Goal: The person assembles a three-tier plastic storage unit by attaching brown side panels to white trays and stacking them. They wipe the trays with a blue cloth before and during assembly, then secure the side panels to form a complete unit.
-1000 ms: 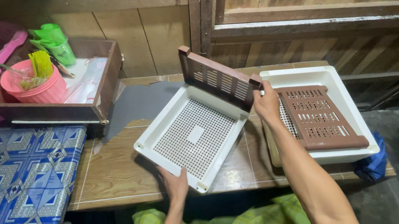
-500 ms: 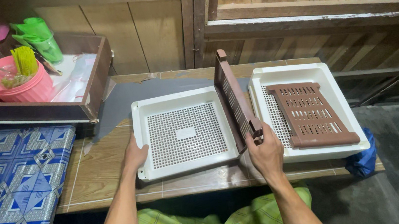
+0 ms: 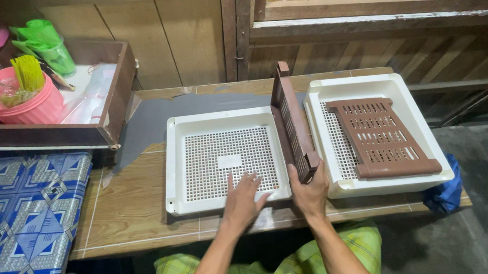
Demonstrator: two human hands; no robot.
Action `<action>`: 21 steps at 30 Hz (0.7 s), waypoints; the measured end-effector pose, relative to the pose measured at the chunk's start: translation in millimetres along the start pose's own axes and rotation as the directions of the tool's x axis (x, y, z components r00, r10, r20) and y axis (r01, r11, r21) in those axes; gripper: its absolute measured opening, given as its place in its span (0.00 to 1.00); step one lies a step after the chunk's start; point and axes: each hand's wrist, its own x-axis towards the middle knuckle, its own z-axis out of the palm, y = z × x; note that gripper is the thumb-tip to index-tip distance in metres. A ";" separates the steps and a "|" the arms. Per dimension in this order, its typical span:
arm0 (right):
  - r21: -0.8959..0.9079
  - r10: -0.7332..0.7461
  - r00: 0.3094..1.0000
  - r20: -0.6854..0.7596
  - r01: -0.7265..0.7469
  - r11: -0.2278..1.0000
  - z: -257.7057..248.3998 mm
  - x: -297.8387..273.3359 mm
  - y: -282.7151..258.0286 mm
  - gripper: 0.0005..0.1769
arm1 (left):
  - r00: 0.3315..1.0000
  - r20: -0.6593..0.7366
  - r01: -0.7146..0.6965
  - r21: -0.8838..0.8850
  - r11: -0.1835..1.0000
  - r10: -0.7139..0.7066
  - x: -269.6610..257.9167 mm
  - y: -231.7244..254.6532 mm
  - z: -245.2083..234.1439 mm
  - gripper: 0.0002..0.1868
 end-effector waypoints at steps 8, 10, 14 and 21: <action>0.062 -0.049 0.970 -0.237 0.066 0.996 35.4 -8.5 42.9 0.18 | 0.999 -0.031 -0.013 -0.148 0.989 0.009 5.7 34.0 44.7 0.21; 0.039 -0.033 0.965 -0.262 0.045 0.998 40.1 -11.7 49.8 0.15 | 0.999 -0.030 -0.024 -0.129 0.991 0.021 3.9 30.2 46.7 0.19; 0.144 0.034 0.940 -0.338 0.016 0.989 46.9 -11.6 47.0 0.18 | 1.000 -0.005 -0.012 -0.103 0.995 0.011 5.1 31.4 45.8 0.19; 0.142 0.100 0.914 -0.394 -0.047 0.989 19.3 10.6 25.5 0.09 | 0.999 -0.046 -0.027 -0.132 0.991 0.021 0.9 36.3 40.0 0.18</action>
